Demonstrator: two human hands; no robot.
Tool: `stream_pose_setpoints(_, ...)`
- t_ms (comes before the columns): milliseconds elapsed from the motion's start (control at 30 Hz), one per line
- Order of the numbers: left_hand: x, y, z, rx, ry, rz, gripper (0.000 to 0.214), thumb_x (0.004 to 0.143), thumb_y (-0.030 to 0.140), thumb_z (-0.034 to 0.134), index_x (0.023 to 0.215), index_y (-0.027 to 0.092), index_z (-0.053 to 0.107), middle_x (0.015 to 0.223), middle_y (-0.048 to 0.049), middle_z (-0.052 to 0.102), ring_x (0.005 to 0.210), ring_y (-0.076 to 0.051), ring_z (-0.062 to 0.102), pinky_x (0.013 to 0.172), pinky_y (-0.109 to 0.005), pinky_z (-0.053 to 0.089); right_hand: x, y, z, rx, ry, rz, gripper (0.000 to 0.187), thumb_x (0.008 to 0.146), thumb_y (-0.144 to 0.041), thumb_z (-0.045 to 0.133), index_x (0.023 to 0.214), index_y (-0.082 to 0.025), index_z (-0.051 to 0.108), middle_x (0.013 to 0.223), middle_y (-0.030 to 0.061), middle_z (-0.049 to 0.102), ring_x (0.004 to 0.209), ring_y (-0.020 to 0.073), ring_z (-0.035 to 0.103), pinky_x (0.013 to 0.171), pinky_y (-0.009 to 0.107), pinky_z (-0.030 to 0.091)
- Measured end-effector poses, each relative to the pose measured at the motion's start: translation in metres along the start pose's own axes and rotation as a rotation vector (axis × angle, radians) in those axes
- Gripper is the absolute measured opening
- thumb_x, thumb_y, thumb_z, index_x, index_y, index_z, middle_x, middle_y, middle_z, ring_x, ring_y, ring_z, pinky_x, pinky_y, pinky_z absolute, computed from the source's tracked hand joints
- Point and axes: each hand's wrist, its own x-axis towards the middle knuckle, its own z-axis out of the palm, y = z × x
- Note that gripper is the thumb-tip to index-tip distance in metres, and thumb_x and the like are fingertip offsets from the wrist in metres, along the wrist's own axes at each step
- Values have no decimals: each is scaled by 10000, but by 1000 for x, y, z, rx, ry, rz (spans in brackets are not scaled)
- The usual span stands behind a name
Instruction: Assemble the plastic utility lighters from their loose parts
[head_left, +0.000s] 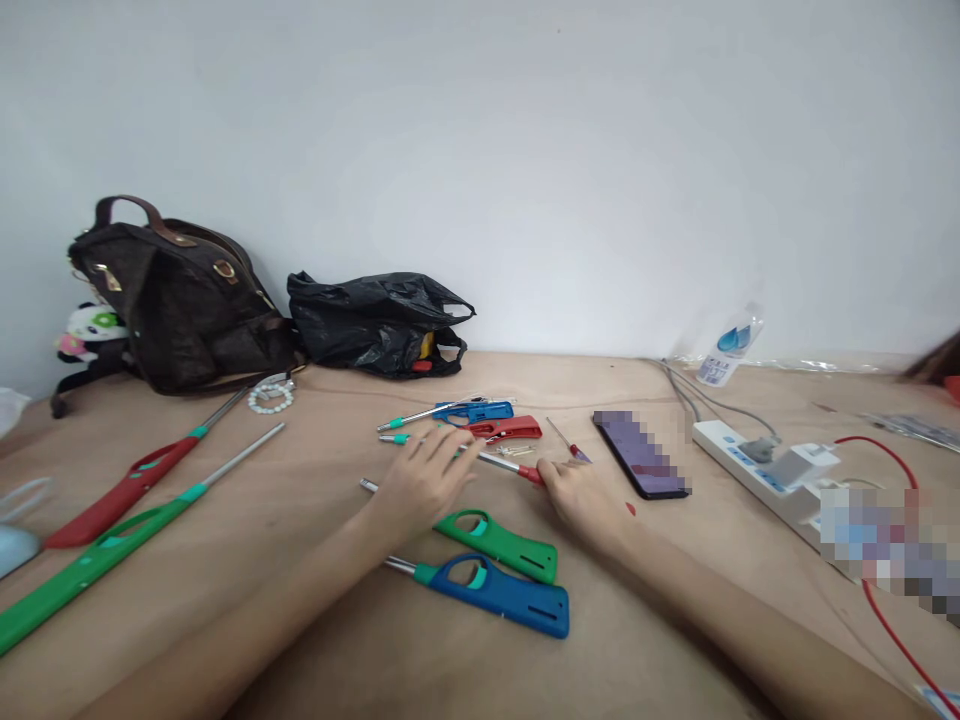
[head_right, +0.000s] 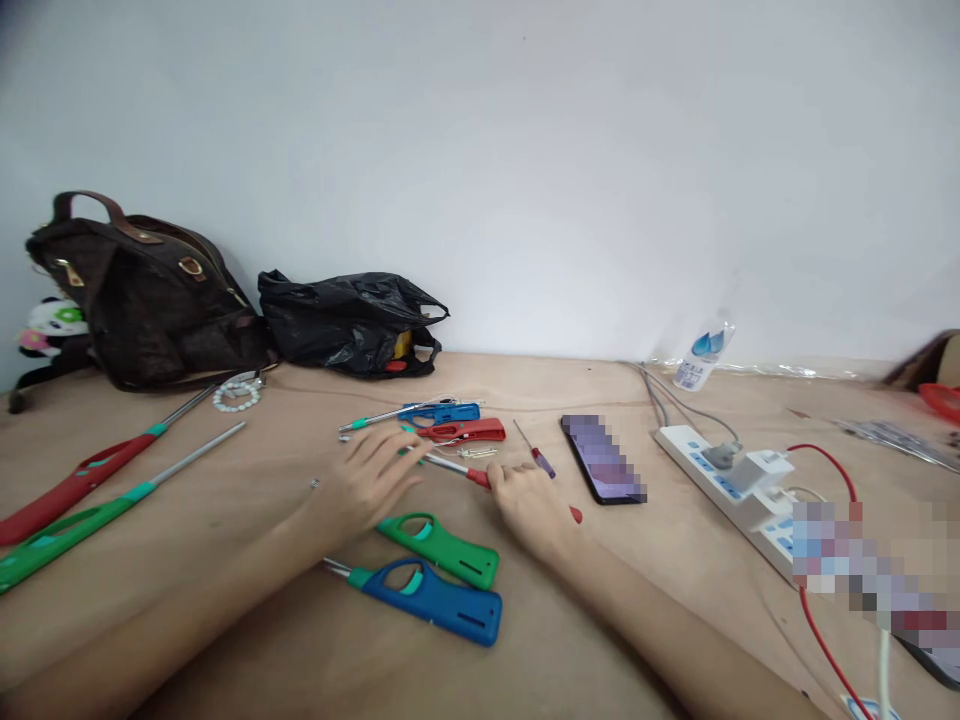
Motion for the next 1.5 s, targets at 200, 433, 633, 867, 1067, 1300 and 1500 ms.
stream_pose_setpoints(200,-5,-38,14,-17,-124,-96,335,964,268,485,1270,148,547,1148,-150,635,1086,-299,546,939,-433,348,1,8,-2,-3,-46,58,189,888,-17,440,965,-141,561,876,130,725,777,258,682,613,306,382)
stream_pose_setpoints(433,-11,-46,19,-160,-137,-69,299,1009,253,383,1244,159,542,1123,-119,644,1095,-252,536,922,-387,318,1,8,5,-30,8,0,208,854,20,452,895,-155,555,822,118,709,730,241,671,667,316,407)
stream_pose_setpoints(633,-11,-51,22,-75,-120,30,250,1012,239,376,1028,152,609,1050,-103,667,1009,-244,560,870,-373,330,-1,7,1,-103,44,-43,206,857,37,452,867,-160,512,844,119,710,721,217,671,678,303,408)
stream_pose_setpoints(867,1,-14,13,17,-52,192,257,1009,209,380,854,156,578,851,-57,644,862,-231,555,849,-379,343,-3,-7,2,-123,97,-122,167,876,2,476,863,-164,480,777,86,698,649,208,651,624,314,384)
stream_pose_setpoints(1067,9,30,-3,52,-56,231,255,982,127,346,810,155,532,712,-22,540,697,-208,495,798,-354,350,-10,-25,-2,-97,193,-223,180,853,-5,511,793,-170,476,700,57,671,560,180,618,552,299,343)
stream_pose_setpoints(1300,8,37,-3,36,-43,190,315,965,70,285,761,158,508,674,-19,507,638,-198,467,790,-359,346,-12,-26,-8,-77,206,-253,202,865,4,482,774,-175,467,642,45,639,520,165,576,511,293,299)
stream_pose_setpoints(1500,7,39,-1,-23,-73,188,277,944,100,344,712,172,478,651,-15,500,609,-195,454,805,-376,346,-12,-30,-3,-94,191,-234,204,872,8,460,788,-177,458,666,59,642,531,176,583,494,302,289)
